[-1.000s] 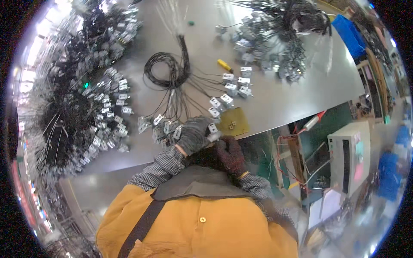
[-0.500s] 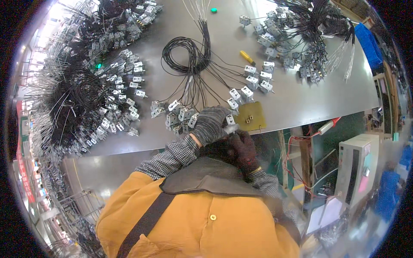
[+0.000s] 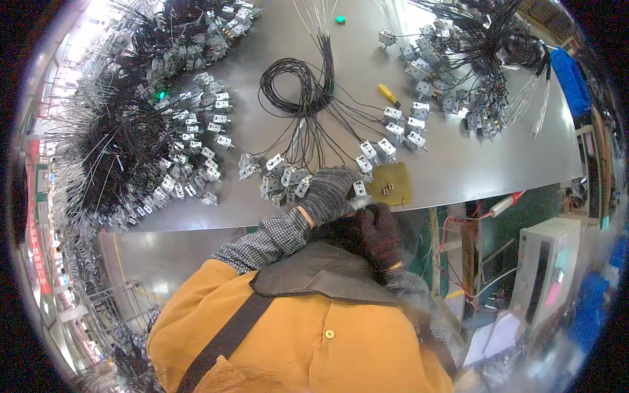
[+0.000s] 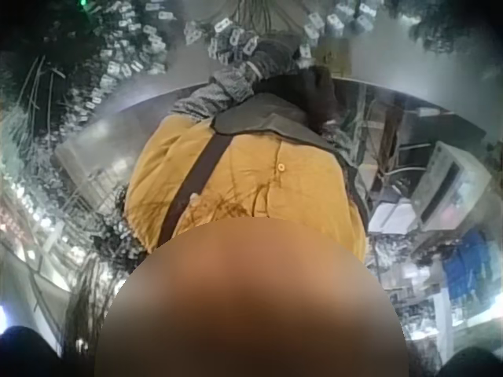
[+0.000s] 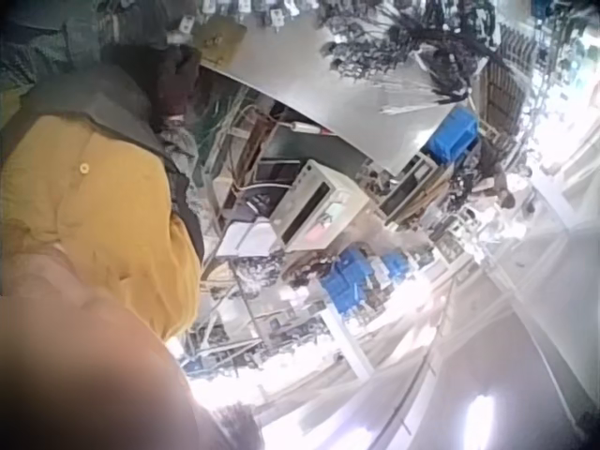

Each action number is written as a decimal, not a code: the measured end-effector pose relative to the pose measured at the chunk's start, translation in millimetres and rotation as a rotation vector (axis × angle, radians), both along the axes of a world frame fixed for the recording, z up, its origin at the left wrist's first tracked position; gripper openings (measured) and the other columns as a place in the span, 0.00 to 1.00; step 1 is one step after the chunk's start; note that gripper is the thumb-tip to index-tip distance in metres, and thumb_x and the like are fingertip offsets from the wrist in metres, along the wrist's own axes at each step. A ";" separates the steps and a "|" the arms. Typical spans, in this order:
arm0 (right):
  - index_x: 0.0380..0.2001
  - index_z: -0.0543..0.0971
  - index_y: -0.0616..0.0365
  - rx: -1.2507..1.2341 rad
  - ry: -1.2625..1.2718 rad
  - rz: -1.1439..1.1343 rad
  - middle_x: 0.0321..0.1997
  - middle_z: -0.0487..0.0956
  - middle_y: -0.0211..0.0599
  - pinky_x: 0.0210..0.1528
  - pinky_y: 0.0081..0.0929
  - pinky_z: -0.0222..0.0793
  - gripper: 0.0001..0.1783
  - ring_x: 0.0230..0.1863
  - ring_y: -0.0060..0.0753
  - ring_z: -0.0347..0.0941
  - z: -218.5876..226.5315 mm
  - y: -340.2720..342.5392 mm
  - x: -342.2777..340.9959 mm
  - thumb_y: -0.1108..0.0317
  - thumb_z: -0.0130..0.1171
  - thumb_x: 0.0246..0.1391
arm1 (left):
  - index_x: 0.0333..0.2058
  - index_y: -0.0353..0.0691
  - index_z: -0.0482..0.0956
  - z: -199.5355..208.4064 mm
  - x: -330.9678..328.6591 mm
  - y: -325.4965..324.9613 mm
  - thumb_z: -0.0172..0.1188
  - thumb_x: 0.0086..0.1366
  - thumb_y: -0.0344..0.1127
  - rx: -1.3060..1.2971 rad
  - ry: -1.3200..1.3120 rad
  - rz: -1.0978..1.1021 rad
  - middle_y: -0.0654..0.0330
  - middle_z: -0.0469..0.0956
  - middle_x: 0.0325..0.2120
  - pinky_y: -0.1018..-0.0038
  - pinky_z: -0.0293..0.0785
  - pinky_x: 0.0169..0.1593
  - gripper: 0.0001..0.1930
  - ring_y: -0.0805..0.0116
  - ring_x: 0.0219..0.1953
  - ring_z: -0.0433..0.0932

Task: Manually organizing, bundling, and inspecting wire harnesses and electronic components at a workbench.

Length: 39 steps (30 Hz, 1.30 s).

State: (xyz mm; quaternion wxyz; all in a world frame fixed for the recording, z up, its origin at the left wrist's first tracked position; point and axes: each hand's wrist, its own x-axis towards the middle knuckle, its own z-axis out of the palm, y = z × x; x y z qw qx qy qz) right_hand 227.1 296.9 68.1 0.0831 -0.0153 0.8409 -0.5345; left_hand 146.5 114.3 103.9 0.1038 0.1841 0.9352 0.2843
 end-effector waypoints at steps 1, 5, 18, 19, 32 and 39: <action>0.46 0.75 0.62 -0.055 0.034 0.079 0.38 0.79 0.46 0.43 0.36 0.73 0.13 0.37 0.41 0.76 -0.8 2.3 -1.6 0.65 0.55 0.63 | 0.46 0.40 0.82 -0.9 0.0 0.1 0.69 0.57 0.57 0.000 0.002 0.001 0.49 0.82 0.38 0.58 0.75 0.50 0.27 0.50 0.43 0.81; 0.45 0.76 0.62 -0.207 0.199 0.182 0.37 0.79 0.47 0.43 0.37 0.73 0.12 0.38 0.41 0.77 9.0 2.1 -3.0 0.65 0.55 0.63 | 0.46 0.40 0.82 -7.2 0.7 0.2 0.69 0.56 0.57 0.016 0.053 0.018 0.49 0.81 0.37 0.58 0.75 0.50 0.28 0.50 0.43 0.81; 0.41 0.75 0.61 -0.154 -0.124 0.041 0.37 0.80 0.42 0.40 0.34 0.74 0.10 0.35 0.32 0.76 -23.3 6.6 -0.7 0.65 0.57 0.63 | 0.43 0.37 0.80 -1.2 -0.9 0.5 0.65 0.58 0.60 -0.052 0.034 -0.014 0.47 0.81 0.36 0.55 0.75 0.47 0.29 0.47 0.41 0.81; 0.41 0.74 0.62 -0.045 -0.027 -0.041 0.40 0.80 0.41 0.39 0.34 0.74 0.10 0.36 0.32 0.76 -14.7 1.5 -1.3 0.66 0.57 0.63 | 0.43 0.37 0.80 -1.2 0.2 -0.5 0.65 0.58 0.60 -0.052 0.034 -0.013 0.47 0.81 0.36 0.55 0.75 0.47 0.29 0.47 0.41 0.81; 0.49 0.75 0.61 0.173 -0.114 0.056 0.43 0.81 0.52 0.44 0.45 0.74 0.24 0.42 0.55 0.79 25.2 -4.1 -7.4 0.59 0.67 0.54 | 0.45 0.42 0.81 -5.5 2.2 -1.9 0.66 0.58 0.57 0.069 0.149 0.002 0.49 0.81 0.35 0.56 0.76 0.46 0.26 0.49 0.40 0.81; 0.56 0.73 0.67 0.034 0.261 0.032 0.47 0.81 0.52 0.52 0.40 0.76 0.26 0.48 0.51 0.80 -10.3 4.0 15.5 0.66 0.63 0.56 | 0.52 0.38 0.77 -12.4 5.6 -8.4 0.65 0.64 0.50 0.310 -0.052 0.074 0.50 0.78 0.39 0.62 0.77 0.47 0.25 0.56 0.41 0.80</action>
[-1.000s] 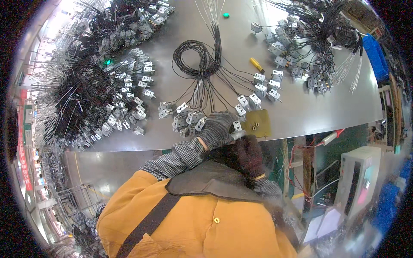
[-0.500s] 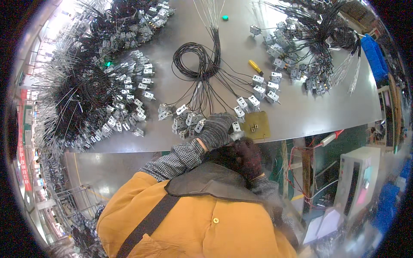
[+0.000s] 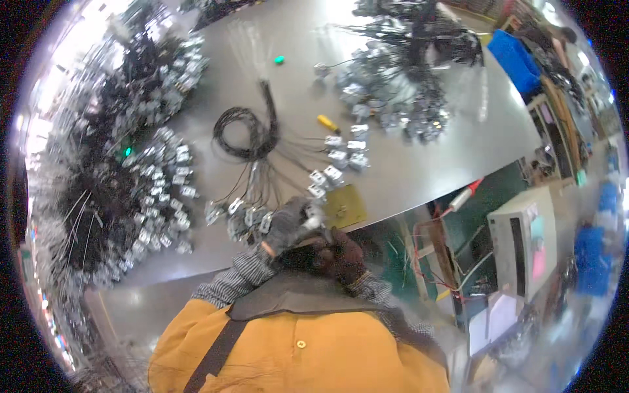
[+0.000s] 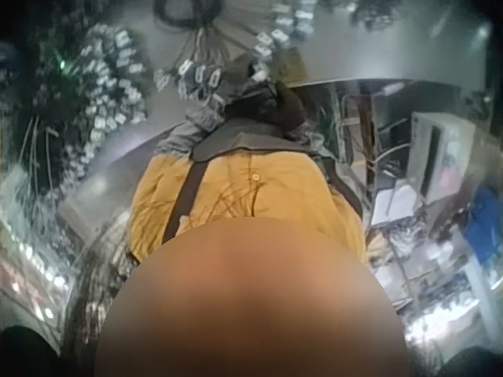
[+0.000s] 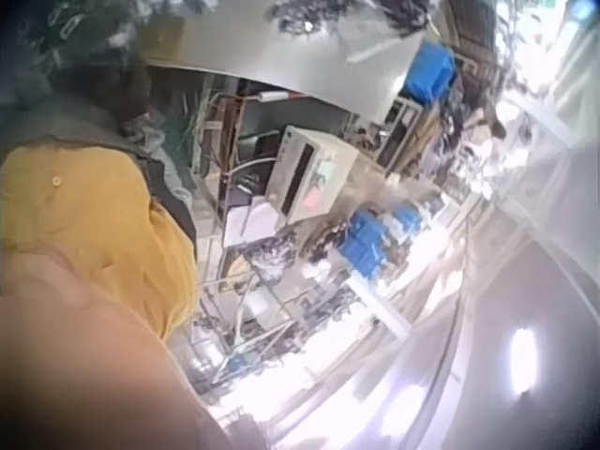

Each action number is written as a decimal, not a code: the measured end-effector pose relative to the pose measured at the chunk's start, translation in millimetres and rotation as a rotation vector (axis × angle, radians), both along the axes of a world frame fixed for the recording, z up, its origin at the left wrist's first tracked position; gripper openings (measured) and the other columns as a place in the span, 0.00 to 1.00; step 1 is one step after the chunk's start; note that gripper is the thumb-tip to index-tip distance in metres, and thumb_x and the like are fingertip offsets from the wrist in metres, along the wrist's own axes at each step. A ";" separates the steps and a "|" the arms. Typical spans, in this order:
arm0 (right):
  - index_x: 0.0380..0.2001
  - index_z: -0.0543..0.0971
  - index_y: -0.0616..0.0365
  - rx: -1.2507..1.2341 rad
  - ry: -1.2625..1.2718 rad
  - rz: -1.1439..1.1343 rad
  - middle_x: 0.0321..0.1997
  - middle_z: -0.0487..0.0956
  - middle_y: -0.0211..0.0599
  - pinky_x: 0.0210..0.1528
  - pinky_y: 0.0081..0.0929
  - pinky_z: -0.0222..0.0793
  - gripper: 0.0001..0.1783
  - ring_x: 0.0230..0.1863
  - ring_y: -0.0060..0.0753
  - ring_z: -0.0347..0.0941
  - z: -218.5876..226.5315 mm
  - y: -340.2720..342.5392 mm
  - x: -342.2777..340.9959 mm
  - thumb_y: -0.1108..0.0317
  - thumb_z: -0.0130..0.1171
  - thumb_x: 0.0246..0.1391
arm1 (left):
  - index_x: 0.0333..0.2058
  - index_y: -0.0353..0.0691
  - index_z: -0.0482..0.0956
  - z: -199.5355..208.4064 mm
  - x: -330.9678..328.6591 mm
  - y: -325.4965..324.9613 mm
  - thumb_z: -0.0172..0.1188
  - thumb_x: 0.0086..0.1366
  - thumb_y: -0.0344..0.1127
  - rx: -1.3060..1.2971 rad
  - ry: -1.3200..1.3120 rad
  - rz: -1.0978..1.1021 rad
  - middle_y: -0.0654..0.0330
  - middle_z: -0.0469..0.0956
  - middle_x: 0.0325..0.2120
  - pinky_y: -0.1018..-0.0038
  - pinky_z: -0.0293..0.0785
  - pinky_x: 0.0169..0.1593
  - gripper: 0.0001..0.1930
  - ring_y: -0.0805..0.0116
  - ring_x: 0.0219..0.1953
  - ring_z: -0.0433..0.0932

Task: Manually organizing, bundling, and inspecting wire harnesses and electronic components at a workbench.

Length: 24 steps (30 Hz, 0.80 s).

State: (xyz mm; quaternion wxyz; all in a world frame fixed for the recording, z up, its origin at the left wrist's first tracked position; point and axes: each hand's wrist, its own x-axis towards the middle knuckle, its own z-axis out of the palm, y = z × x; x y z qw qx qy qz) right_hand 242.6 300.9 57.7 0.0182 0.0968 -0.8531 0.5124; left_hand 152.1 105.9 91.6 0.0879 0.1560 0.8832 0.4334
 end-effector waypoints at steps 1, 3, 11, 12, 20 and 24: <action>0.56 0.73 0.68 -0.111 -0.094 -0.024 0.48 0.81 0.51 0.53 0.39 0.76 0.28 0.49 0.51 0.80 5.0 -2.3 4.0 0.64 0.65 0.56 | 0.53 0.38 0.74 -2.9 0.3 -2.2 0.65 0.65 0.48 0.013 0.039 -0.024 0.50 0.78 0.42 0.63 0.78 0.46 0.24 0.55 0.42 0.80; 0.56 0.73 0.67 -0.183 -0.184 -0.034 0.48 0.81 0.50 0.52 0.39 0.76 0.28 0.49 0.49 0.79 -6.4 -1.4 5.5 0.63 0.66 0.56 | 0.51 0.40 0.76 -5.1 1.3 1.7 0.66 0.63 0.48 0.052 0.055 -0.003 0.49 0.79 0.41 0.61 0.77 0.47 0.23 0.52 0.42 0.81; 0.56 0.74 0.64 -0.181 -0.054 0.222 0.50 0.81 0.41 0.53 0.36 0.75 0.19 0.48 0.40 0.78 18.3 2.1 -19.8 0.67 0.57 0.66 | 0.52 0.39 0.72 -13.1 0.5 2.1 0.55 0.71 0.42 -0.015 -0.004 0.085 0.44 0.81 0.38 0.53 0.76 0.46 0.17 0.41 0.42 0.81; 0.56 0.74 0.64 -0.264 -0.185 0.205 0.51 0.81 0.40 0.54 0.36 0.74 0.19 0.50 0.39 0.78 23.7 -1.1 -26.3 0.68 0.58 0.65 | 0.51 0.37 0.71 -15.2 -0.6 2.6 0.54 0.71 0.41 -0.022 -0.049 0.112 0.42 0.80 0.38 0.52 0.76 0.45 0.17 0.40 0.42 0.80; 0.55 0.73 0.65 -0.956 -0.488 0.042 0.53 0.78 0.41 0.58 0.38 0.74 0.21 0.55 0.39 0.77 14.8 8.0 -73.3 0.58 0.46 0.73 | 0.53 0.39 0.75 18.1 18.2 -21.8 0.62 0.62 0.45 -0.454 0.457 -0.108 0.45 0.78 0.44 0.55 0.74 0.47 0.24 0.46 0.44 0.79; 0.54 0.74 0.64 -1.081 -0.565 -0.028 0.51 0.79 0.45 0.56 0.39 0.76 0.23 0.51 0.40 0.78 20.6 3.4 -80.0 0.54 0.47 0.72 | 0.49 0.39 0.77 8.3 12.1 -31.3 0.66 0.54 0.41 -0.714 0.157 -0.248 0.49 0.79 0.36 0.55 0.74 0.44 0.24 0.48 0.41 0.79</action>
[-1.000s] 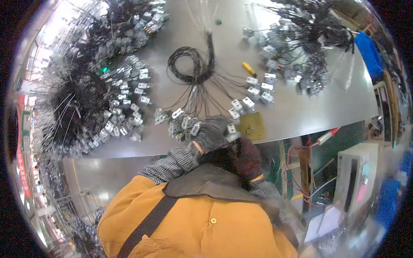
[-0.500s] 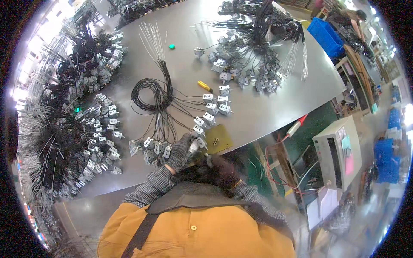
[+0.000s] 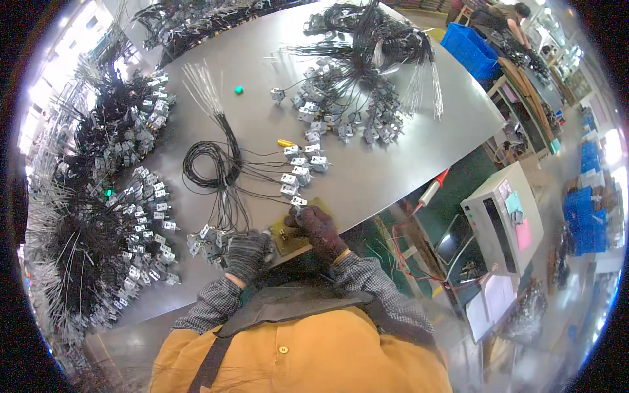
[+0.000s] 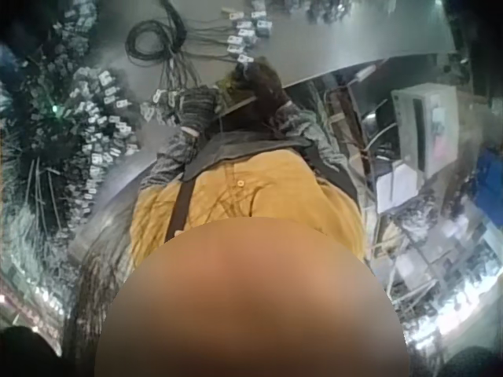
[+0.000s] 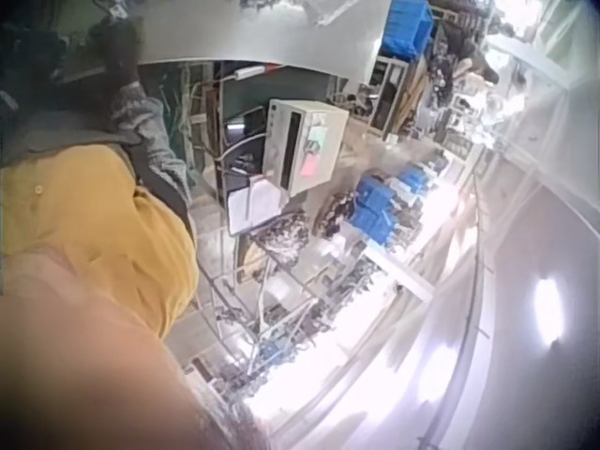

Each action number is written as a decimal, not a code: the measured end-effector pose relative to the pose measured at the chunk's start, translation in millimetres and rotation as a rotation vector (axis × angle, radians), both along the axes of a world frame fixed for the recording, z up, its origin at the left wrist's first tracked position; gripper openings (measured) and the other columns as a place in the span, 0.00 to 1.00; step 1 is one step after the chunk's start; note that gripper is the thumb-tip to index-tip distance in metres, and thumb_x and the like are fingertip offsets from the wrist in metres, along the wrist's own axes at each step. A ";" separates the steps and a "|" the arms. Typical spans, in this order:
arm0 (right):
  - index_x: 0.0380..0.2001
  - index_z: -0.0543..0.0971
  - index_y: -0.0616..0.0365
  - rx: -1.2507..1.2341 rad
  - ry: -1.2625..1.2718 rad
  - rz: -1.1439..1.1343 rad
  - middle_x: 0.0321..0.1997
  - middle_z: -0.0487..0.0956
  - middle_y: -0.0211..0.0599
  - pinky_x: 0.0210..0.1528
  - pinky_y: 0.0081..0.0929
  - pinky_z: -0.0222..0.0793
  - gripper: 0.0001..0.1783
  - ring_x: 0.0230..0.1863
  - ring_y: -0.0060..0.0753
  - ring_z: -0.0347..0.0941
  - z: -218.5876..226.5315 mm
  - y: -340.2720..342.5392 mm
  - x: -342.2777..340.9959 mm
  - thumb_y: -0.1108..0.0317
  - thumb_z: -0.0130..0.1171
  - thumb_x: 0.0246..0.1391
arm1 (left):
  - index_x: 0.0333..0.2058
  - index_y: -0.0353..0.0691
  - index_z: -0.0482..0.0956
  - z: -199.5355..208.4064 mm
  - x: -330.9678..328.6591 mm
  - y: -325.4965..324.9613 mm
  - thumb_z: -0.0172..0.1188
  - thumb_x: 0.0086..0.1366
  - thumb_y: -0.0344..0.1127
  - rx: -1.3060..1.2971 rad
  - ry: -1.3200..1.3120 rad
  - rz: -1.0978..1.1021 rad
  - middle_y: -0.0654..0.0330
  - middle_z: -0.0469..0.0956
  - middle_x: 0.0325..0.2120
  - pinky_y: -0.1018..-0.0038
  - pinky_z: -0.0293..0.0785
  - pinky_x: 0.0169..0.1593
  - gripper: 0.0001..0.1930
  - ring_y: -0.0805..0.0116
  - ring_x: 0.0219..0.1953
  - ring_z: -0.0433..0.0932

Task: Manually organizing, bundling, and inspecting wire harnesses and electronic components at a workbench.

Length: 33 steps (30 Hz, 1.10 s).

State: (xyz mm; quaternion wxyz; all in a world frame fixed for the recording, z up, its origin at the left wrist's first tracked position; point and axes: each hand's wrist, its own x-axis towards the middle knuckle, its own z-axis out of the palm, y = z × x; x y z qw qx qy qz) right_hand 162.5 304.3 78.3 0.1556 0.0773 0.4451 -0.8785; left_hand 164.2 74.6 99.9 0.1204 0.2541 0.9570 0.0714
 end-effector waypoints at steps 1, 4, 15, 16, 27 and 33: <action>0.53 0.73 0.65 0.012 0.003 -0.005 0.50 0.79 0.47 0.55 0.36 0.77 0.22 0.51 0.40 0.78 -2.9 -0.2 -1.5 0.55 0.46 0.73 | 0.49 0.39 0.77 1.4 -2.5 1.2 0.66 0.54 0.41 0.002 0.003 -0.007 0.49 0.79 0.36 0.55 0.74 0.44 0.24 0.48 0.41 0.79; 0.51 0.75 0.65 0.064 0.045 0.017 0.46 0.81 0.44 0.53 0.34 0.77 0.23 0.49 0.36 0.79 -13.1 -2.6 0.0 0.53 0.47 0.72 | 0.45 0.39 0.79 6.4 -8.8 5.1 0.66 0.54 0.40 0.039 0.041 -0.032 0.49 0.79 0.34 0.54 0.74 0.44 0.20 0.48 0.40 0.79; 0.51 0.76 0.64 0.187 0.102 0.030 0.42 0.84 0.39 0.52 0.33 0.76 0.24 0.43 0.32 0.81 -49.6 -3.7 -5.4 0.52 0.48 0.72 | 0.32 0.38 0.80 37.6 -10.0 26.8 0.71 0.51 0.50 -0.026 0.106 0.014 0.48 0.77 0.31 0.54 0.74 0.40 0.21 0.49 0.36 0.78; 0.51 0.76 0.65 0.174 0.084 0.022 0.42 0.84 0.39 0.52 0.33 0.76 0.24 0.43 0.32 0.81 -49.6 -3.8 -5.3 0.52 0.48 0.72 | 0.32 0.38 0.80 36.9 -11.9 27.5 0.71 0.51 0.50 -0.025 0.106 0.010 0.48 0.77 0.31 0.54 0.74 0.40 0.21 0.49 0.36 0.78; 0.52 0.74 0.61 0.613 0.355 0.065 0.43 0.83 0.46 0.52 0.38 0.76 0.19 0.48 0.44 0.80 -60.3 14.2 -21.2 0.57 0.50 0.70 | 0.48 0.34 0.78 7.6 -23.0 20.7 0.65 0.64 0.45 0.586 -0.094 0.268 0.49 0.81 0.37 0.63 0.78 0.45 0.21 0.53 0.40 0.82; 0.50 0.76 0.61 0.344 0.086 -0.115 0.42 0.82 0.45 0.46 0.39 0.76 0.19 0.42 0.41 0.79 -39.3 13.8 -27.4 0.55 0.51 0.70 | 0.47 0.37 0.76 4.0 -28.8 32.1 0.63 0.67 0.45 0.903 -0.396 0.298 0.52 0.81 0.35 0.65 0.77 0.43 0.19 0.59 0.37 0.82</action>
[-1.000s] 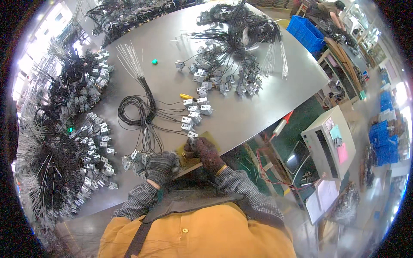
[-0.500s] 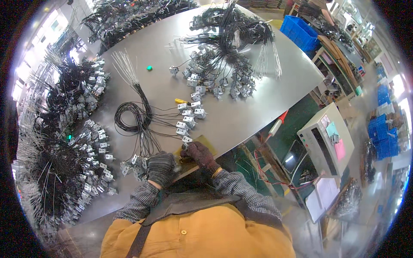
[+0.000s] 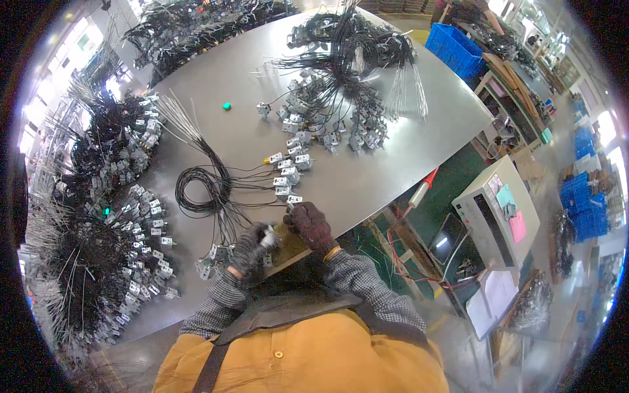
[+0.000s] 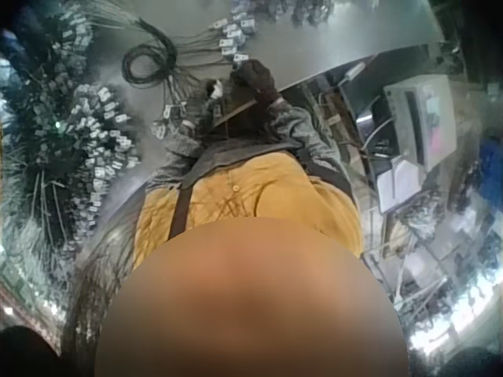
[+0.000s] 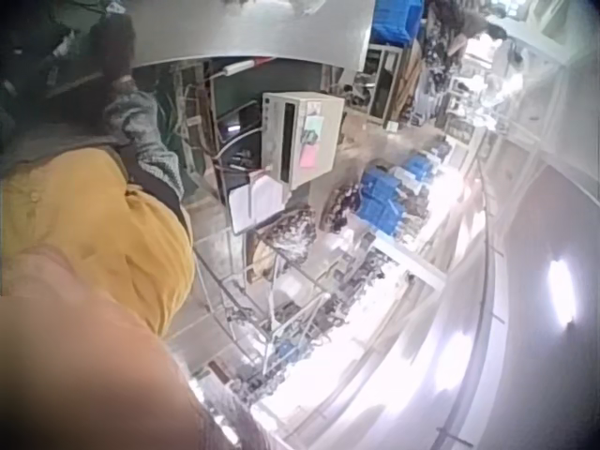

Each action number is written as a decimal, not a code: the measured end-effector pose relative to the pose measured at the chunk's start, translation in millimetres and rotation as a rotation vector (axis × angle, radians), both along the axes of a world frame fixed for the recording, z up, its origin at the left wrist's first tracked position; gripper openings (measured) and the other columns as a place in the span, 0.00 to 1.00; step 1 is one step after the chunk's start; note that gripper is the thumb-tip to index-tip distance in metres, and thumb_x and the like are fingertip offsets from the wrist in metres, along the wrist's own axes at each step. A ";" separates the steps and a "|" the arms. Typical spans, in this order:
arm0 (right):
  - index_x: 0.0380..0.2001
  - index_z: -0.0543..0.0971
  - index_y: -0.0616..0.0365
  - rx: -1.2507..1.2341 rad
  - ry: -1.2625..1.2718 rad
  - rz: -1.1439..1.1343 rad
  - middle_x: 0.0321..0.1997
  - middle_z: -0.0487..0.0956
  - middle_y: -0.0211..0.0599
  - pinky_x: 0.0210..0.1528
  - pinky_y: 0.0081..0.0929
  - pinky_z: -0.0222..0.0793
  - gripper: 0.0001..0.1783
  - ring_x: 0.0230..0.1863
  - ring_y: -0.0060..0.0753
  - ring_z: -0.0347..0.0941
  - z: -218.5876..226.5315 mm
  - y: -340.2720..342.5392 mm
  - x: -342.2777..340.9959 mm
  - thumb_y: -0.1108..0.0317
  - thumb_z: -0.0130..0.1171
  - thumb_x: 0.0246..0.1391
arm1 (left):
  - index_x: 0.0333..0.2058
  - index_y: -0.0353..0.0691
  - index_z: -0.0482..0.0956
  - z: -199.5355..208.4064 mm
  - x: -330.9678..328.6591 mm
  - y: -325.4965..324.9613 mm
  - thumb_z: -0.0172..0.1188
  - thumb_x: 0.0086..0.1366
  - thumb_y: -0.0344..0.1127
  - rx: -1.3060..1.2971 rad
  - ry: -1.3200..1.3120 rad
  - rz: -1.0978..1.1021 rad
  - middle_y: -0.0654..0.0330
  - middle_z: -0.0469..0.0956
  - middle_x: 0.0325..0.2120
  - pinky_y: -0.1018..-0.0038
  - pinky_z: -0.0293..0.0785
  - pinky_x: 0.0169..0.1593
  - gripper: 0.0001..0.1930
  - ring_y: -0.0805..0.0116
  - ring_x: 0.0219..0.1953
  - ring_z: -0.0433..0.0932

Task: Manually organizing, bundling, and inspecting wire harnesses and electronic components at a workbench.

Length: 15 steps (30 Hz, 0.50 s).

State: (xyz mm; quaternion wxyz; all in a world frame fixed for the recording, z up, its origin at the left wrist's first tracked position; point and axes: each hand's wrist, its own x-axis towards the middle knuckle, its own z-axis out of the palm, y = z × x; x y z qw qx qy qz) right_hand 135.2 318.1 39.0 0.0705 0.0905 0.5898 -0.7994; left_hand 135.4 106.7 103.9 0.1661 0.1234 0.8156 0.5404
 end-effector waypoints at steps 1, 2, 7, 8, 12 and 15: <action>0.48 0.76 0.61 0.136 0.031 -0.018 0.42 0.82 0.49 0.47 0.40 0.76 0.18 0.42 0.45 0.81 -2.9 -1.2 -1.5 0.57 0.50 0.69 | 0.47 0.37 0.76 6.2 2.9 6.7 0.63 0.67 0.45 -0.001 0.000 0.003 0.52 0.81 0.35 0.65 0.77 0.43 0.19 0.59 0.37 0.82; 0.48 0.76 0.61 0.135 0.031 -0.016 0.42 0.82 0.49 0.47 0.40 0.76 0.18 0.42 0.45 0.81 -5.5 0.3 0.8 0.57 0.50 0.69 | 0.50 0.36 0.76 10.0 5.4 12.7 0.65 0.65 0.46 -0.256 0.097 -0.055 0.50 0.81 0.38 0.64 0.78 0.45 0.21 0.56 0.39 0.82; 0.49 0.77 0.59 0.658 0.236 0.053 0.39 0.83 0.50 0.46 0.38 0.75 0.17 0.41 0.46 0.81 21.7 7.7 25.1 0.58 0.51 0.68 | 0.52 0.37 0.76 -10.9 3.9 8.7 0.67 0.63 0.47 -0.435 0.238 -0.115 0.47 0.81 0.40 0.59 0.77 0.48 0.25 0.49 0.42 0.82; 0.49 0.77 0.59 0.659 0.237 0.054 0.39 0.83 0.50 0.46 0.38 0.75 0.17 0.41 0.46 0.81 27.7 11.1 32.5 0.58 0.51 0.68 | 0.52 0.37 0.76 -10.8 4.1 7.9 0.67 0.63 0.47 -0.434 0.238 -0.114 0.47 0.81 0.40 0.59 0.77 0.48 0.25 0.49 0.42 0.82; 0.49 0.78 0.59 0.545 0.028 0.230 0.39 0.83 0.50 0.47 0.38 0.75 0.17 0.41 0.46 0.81 38.6 22.6 62.3 0.59 0.55 0.65 | 0.52 0.37 0.76 -11.9 6.9 8.6 0.67 0.62 0.48 -0.410 0.277 -0.104 0.46 0.80 0.40 0.59 0.77 0.48 0.25 0.49 0.43 0.82; 0.48 0.79 0.59 0.593 0.097 0.227 0.38 0.82 0.45 0.45 0.34 0.74 0.16 0.39 0.37 0.78 50.7 17.6 75.1 0.61 0.60 0.62 | 0.50 0.36 0.77 -14.9 6.3 10.5 0.66 0.62 0.48 -0.471 0.369 -0.091 0.46 0.80 0.40 0.59 0.77 0.48 0.25 0.48 0.42 0.81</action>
